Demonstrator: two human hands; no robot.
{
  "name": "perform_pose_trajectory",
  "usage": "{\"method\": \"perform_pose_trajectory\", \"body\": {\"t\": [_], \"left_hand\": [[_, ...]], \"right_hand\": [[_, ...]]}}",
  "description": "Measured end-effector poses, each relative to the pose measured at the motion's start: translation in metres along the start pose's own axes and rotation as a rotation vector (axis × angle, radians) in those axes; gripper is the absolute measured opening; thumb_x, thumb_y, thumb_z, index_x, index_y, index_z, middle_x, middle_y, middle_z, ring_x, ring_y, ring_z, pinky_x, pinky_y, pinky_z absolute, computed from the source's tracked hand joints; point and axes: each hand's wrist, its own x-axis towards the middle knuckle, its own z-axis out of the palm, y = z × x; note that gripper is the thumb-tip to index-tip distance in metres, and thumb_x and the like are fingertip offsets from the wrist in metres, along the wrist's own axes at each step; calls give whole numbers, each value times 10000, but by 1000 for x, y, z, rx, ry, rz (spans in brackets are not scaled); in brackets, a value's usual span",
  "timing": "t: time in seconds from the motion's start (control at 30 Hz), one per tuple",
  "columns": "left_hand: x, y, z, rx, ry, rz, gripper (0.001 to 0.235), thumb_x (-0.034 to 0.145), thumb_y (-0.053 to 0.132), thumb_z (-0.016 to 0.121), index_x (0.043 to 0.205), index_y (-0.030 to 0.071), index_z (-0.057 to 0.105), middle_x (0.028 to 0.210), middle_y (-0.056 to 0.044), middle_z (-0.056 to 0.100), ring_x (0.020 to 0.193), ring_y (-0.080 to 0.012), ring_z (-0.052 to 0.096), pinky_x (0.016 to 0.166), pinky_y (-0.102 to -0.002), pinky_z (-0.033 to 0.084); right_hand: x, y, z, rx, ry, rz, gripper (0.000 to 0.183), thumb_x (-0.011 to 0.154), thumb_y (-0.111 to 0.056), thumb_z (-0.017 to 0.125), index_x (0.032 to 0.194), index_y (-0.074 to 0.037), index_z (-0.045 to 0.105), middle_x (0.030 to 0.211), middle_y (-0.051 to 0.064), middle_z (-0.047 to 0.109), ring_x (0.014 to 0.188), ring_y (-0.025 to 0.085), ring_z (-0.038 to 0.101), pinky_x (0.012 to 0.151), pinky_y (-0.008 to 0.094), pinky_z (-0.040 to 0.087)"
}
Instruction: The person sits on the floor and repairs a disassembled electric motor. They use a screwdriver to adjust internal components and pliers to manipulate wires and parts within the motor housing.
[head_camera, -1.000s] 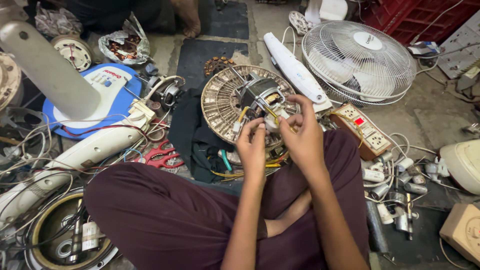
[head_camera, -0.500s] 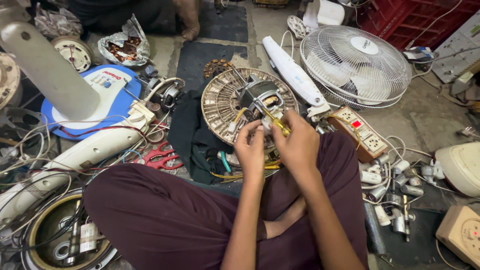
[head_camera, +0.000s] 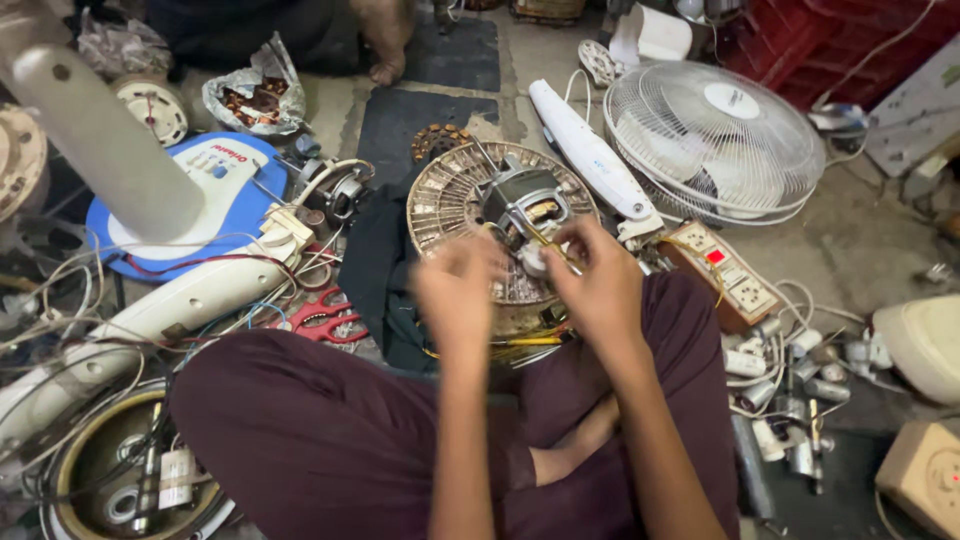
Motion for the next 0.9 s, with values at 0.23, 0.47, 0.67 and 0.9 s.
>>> {"method": "perform_pose_trajectory", "body": {"t": [0.23, 0.47, 0.67, 0.9], "left_hand": [[197, -106, 54, 51, -381, -157, 139, 942, 67, 640, 914, -44, 719, 845, -129, 679, 763, -183, 609, 686, -329, 480], [246, -124, 62, -497, -643, -635, 110, 982, 7, 472, 1027, 23, 571, 1182, -209, 724, 1073, -319, 741, 889, -491, 597], [240, -113, 70, -327, -647, -607, 181, 998, 97, 528, 1102, 44, 666, 1136, -139, 753, 1065, -253, 752, 888, -432, 605], [241, -112, 73, -352, -579, -658, 159, 976, 159, 630, 1090, 50, 653, 1050, -122, 767, 966, -251, 770, 848, -431, 615]], "right_hand": [[-11, -11, 18, 104, 94, 65, 201, 861, -121, 782, 982, -30, 650, 815, 110, 647, 714, 228, 631, 658, 347, 498], [-10, -7, 26, 137, 84, 76, 173, 873, -88, 768, 941, -4, 633, 840, 118, 648, 725, 213, 644, 659, 334, 503], [-12, -3, 31, 146, 77, 83, 173, 873, -63, 773, 914, 13, 623, 809, 102, 617, 669, 174, 587, 622, 309, 465], [-20, 6, 36, 156, 81, 88, 186, 867, -47, 784, 896, 14, 611, 776, 76, 572, 639, 120, 495, 586, 273, 410]]}}
